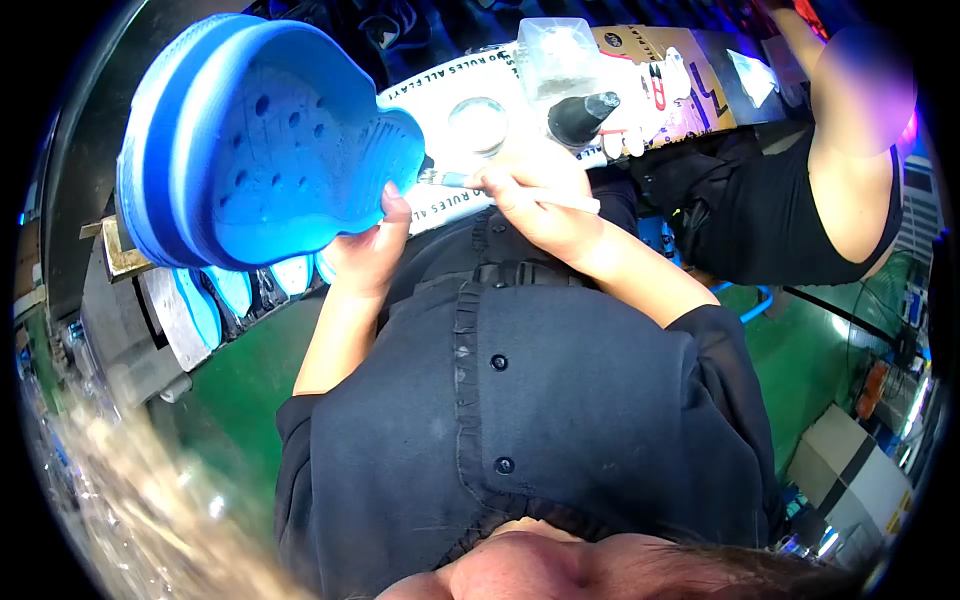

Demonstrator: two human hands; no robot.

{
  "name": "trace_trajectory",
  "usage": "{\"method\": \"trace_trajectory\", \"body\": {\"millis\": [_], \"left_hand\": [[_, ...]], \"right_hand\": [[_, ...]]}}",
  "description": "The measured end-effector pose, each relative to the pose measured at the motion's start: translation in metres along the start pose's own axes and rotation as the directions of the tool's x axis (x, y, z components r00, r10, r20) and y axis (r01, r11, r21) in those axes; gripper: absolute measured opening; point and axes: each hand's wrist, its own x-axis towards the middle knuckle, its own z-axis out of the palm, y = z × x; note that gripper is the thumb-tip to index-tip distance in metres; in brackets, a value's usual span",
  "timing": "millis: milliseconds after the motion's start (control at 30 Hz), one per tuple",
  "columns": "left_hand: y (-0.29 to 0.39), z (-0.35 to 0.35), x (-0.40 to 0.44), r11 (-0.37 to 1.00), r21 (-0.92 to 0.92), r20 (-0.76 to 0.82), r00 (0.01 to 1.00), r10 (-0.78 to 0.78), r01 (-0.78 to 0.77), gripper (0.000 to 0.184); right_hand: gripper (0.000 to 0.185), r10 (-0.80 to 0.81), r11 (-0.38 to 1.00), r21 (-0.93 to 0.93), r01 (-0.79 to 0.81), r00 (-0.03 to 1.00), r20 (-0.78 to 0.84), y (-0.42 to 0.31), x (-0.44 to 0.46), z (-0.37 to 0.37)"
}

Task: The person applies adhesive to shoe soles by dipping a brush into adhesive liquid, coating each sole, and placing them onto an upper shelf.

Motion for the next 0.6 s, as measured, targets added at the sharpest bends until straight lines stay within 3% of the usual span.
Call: {"method": "trace_trajectory", "body": {"millis": [100, 167, 233, 300, 400, 433, 500, 600], "left_hand": [[-0.004, -0.001, -0.003, 0.992, -0.047, -0.03, 0.993, -0.116, 0.115, 0.034], [-0.004, -0.005, -0.003, 0.99, -0.04, -0.004, 0.991, -0.132, 0.132, 0.036], [0.001, -0.01, 0.006, 0.992, -0.036, 0.025, 0.992, -0.122, 0.123, 0.037], [0.019, -0.017, 0.022, 0.957, -0.06, 0.01, 0.959, -0.283, 0.283, 0.042], [0.048, -0.032, 0.05, 0.927, -0.179, 0.178, 0.937, -0.3, 0.33, 0.053], [0.044, -0.042, 0.052, 0.811, -0.345, 0.283, 0.876, -0.39, 0.472, 0.057], [0.046, -0.06, 0.061, 0.527, -0.502, 0.564, 0.722, -0.401, 0.685, 0.061], [0.093, -0.018, 0.099, 0.507, -0.486, 0.669, 0.676, -0.308, 0.712, 0.068]], "right_hand": [[0.015, 0.044, 0.998, 0.048, -0.042, 0.998, -0.048, 0.001, -0.007, -0.005], [0.016, 0.168, 0.977, 0.155, -0.148, 0.978, -0.127, 0.0, -0.01, -0.009], [0.019, 0.2, 0.969, 0.164, -0.183, 0.976, -0.09, -0.001, -0.014, -0.018], [0.02, 0.225, 0.969, 0.135, -0.207, 0.965, -0.135, 0.005, -0.018, -0.023], [0.023, 0.301, 0.951, 0.13, -0.28, 0.936, -0.184, 0.008, -0.022, -0.026], [0.024, 0.297, 0.953, 0.121, -0.278, 0.937, -0.184, 0.013, -0.026, -0.028], [0.025, 0.28, 0.96, 0.037, -0.277, 0.948, -0.151, 0.016, -0.028, -0.033], [0.03, 0.343, 0.934, 0.168, -0.314, 0.921, -0.184, 0.014, -0.033, -0.035]]}}
